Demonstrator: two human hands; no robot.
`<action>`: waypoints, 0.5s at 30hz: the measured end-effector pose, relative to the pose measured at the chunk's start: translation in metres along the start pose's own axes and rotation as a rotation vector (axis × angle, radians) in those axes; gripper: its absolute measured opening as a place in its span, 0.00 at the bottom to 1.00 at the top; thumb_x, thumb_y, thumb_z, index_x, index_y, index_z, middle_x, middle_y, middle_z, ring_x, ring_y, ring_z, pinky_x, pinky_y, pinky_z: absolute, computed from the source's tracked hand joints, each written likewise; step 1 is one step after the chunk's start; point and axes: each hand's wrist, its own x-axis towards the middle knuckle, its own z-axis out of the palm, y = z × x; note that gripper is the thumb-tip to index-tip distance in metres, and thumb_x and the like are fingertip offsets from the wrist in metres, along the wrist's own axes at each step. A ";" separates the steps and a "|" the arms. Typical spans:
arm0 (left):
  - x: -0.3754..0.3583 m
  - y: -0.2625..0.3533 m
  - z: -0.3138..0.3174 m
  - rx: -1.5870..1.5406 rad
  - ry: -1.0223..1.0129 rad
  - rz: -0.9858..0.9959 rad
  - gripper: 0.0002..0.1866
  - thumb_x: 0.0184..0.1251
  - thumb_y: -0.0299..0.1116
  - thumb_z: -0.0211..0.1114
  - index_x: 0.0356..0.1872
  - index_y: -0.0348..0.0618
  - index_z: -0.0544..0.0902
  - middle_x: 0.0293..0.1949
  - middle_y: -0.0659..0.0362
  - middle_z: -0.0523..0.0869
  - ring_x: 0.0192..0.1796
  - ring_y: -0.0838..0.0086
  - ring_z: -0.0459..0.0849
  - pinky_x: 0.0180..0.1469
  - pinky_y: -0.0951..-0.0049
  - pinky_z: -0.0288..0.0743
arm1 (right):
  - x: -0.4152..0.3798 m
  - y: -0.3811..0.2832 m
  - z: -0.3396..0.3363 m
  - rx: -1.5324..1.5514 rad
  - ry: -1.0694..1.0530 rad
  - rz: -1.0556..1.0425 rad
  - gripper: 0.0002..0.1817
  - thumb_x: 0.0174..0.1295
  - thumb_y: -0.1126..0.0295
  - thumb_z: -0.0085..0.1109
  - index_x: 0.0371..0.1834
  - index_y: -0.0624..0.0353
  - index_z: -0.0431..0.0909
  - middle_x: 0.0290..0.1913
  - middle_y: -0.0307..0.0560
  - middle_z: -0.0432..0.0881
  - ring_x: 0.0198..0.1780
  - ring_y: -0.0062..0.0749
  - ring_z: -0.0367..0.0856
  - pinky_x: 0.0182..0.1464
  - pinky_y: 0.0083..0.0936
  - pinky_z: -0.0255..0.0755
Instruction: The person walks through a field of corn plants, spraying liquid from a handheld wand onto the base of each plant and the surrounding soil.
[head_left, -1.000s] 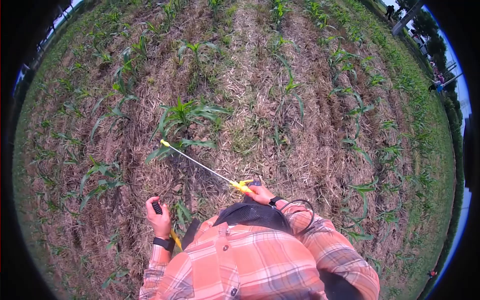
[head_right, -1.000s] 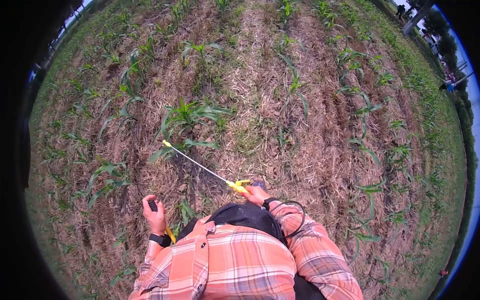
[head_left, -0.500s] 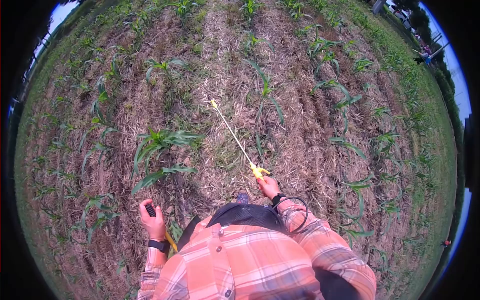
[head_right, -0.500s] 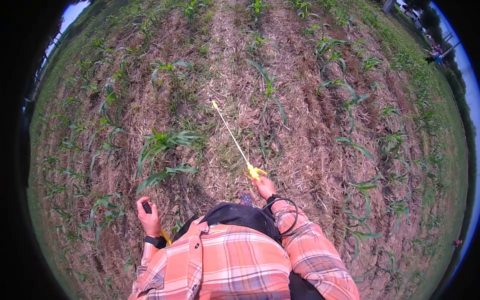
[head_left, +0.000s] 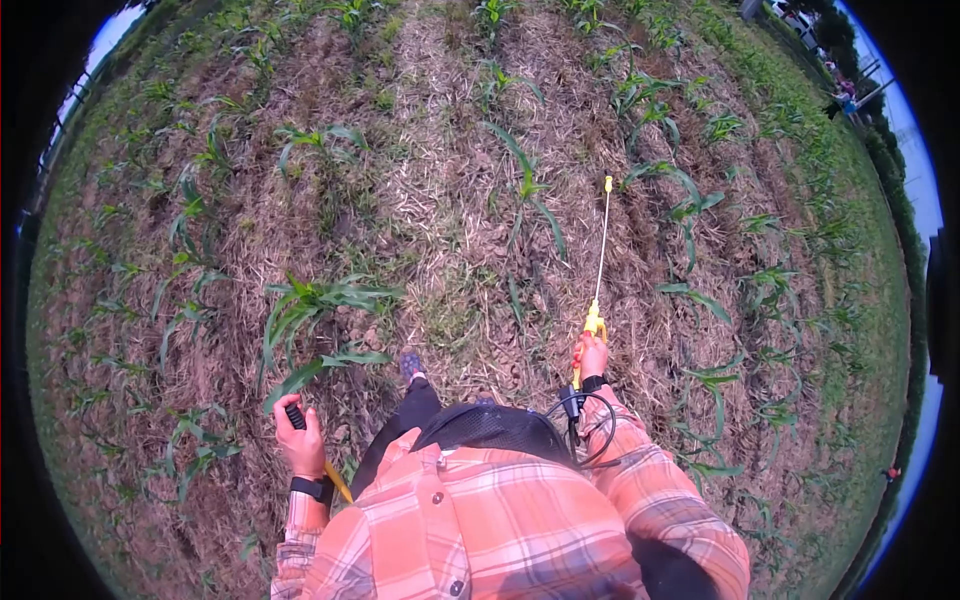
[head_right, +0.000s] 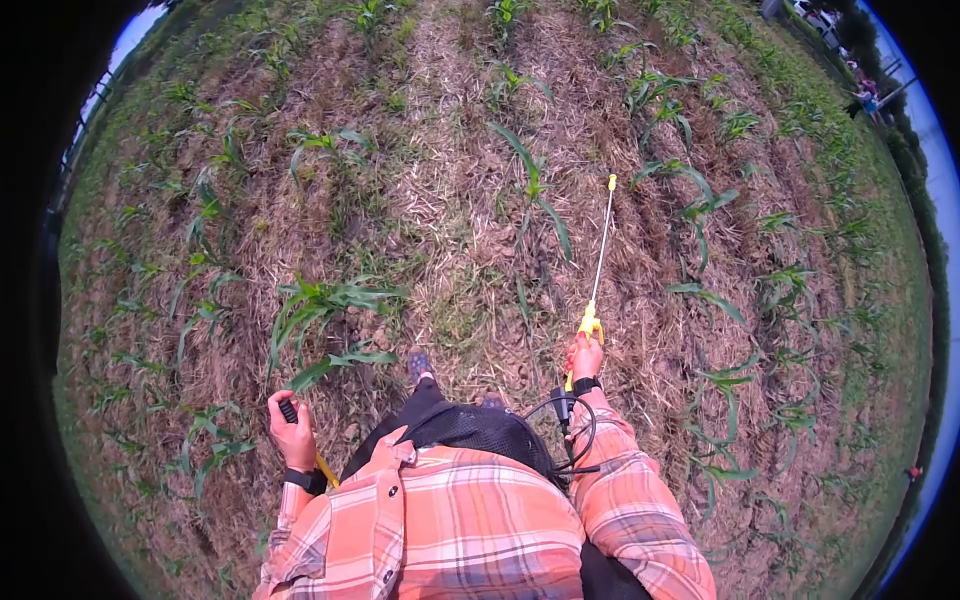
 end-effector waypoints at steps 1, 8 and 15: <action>0.010 -0.001 0.002 -0.031 -0.014 -0.008 0.11 0.51 0.21 0.56 0.37 0.43 0.70 0.22 0.63 0.71 0.21 0.81 0.69 0.24 0.79 0.64 | 0.001 0.000 0.003 -0.003 0.005 0.001 0.14 0.59 0.59 0.47 0.26 0.58 0.65 0.15 0.38 0.67 0.10 0.19 0.61 0.07 0.18 0.57; 0.097 -0.022 0.009 -0.081 -0.013 0.082 0.12 0.51 0.21 0.56 0.38 0.43 0.70 0.22 0.64 0.71 0.21 0.82 0.70 0.23 0.81 0.65 | -0.021 -0.008 0.085 -0.109 0.009 0.029 0.13 0.59 0.60 0.48 0.24 0.58 0.65 0.15 0.38 0.67 0.09 0.19 0.61 0.07 0.18 0.56; 0.146 -0.027 -0.008 -0.179 -0.018 -0.020 0.13 0.52 0.21 0.56 0.40 0.43 0.69 0.22 0.63 0.71 0.19 0.83 0.70 0.21 0.81 0.65 | -0.037 -0.005 0.172 -0.367 -0.240 0.048 0.12 0.60 0.60 0.46 0.25 0.55 0.66 0.15 0.35 0.67 0.10 0.16 0.61 0.09 0.17 0.55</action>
